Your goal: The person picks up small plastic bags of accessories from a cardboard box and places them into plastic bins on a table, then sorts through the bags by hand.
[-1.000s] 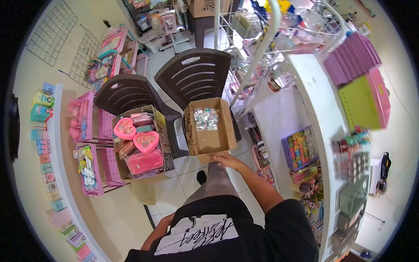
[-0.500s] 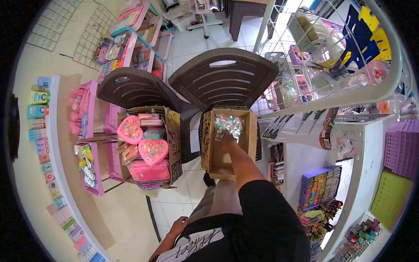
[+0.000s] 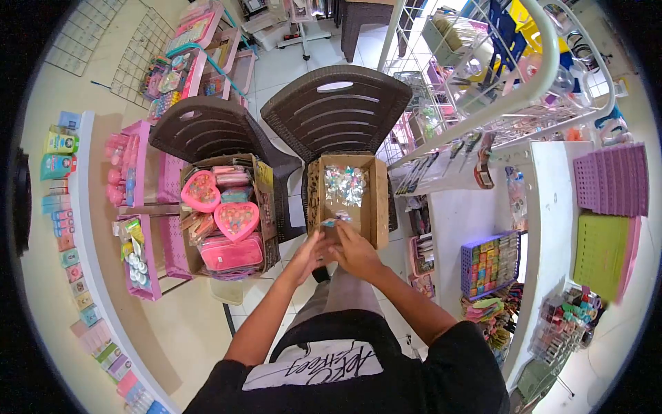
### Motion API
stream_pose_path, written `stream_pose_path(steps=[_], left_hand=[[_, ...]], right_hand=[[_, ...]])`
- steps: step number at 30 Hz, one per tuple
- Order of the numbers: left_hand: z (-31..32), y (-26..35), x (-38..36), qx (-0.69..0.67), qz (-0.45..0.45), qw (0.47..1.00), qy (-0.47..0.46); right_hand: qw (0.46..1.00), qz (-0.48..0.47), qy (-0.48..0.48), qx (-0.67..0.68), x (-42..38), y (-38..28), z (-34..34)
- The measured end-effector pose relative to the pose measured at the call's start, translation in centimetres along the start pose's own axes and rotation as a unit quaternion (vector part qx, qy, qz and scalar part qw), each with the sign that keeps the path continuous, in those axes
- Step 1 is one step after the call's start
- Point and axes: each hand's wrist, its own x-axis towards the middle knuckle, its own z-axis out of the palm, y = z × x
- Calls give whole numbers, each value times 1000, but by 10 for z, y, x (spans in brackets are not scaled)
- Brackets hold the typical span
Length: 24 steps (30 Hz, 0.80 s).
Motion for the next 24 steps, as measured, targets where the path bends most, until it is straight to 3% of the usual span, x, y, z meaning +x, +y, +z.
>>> stream_pose_path(steps=[2,4,11,14,16,17,19,20,22,24], left_hand=[[11,5,9,-58,-10,998,-25],[22,9,11,-58,133,989,-33],[49,35,-22,-37,191,981,9],[49,45,-37,-21,215,976,9],[51,48,-53,-1,225,974,3],[55,49,-61,53,256,965,5],[75,51,-81,125,311,941,-40],[85,49,-88,134,304,941,-66],[105,37,-99,186,284,931,-133],[135,26,-113,198,265,926,-182]], right_hand=[[999,-37,1,-10,-11,-20,-10],[994,-69,-5,-84,-18,-31,-17],[977,-145,28,-150,-21,-60,-45],[973,-170,21,-154,-24,-82,-58],[963,-241,116,-28,-31,-97,-68],[962,-237,130,-36,-40,-113,-74],[939,-23,330,94,-61,-142,-83],[933,-11,351,82,-70,-143,-84],[894,40,351,275,-93,-134,-87],[893,76,376,235,-129,-128,-90]])
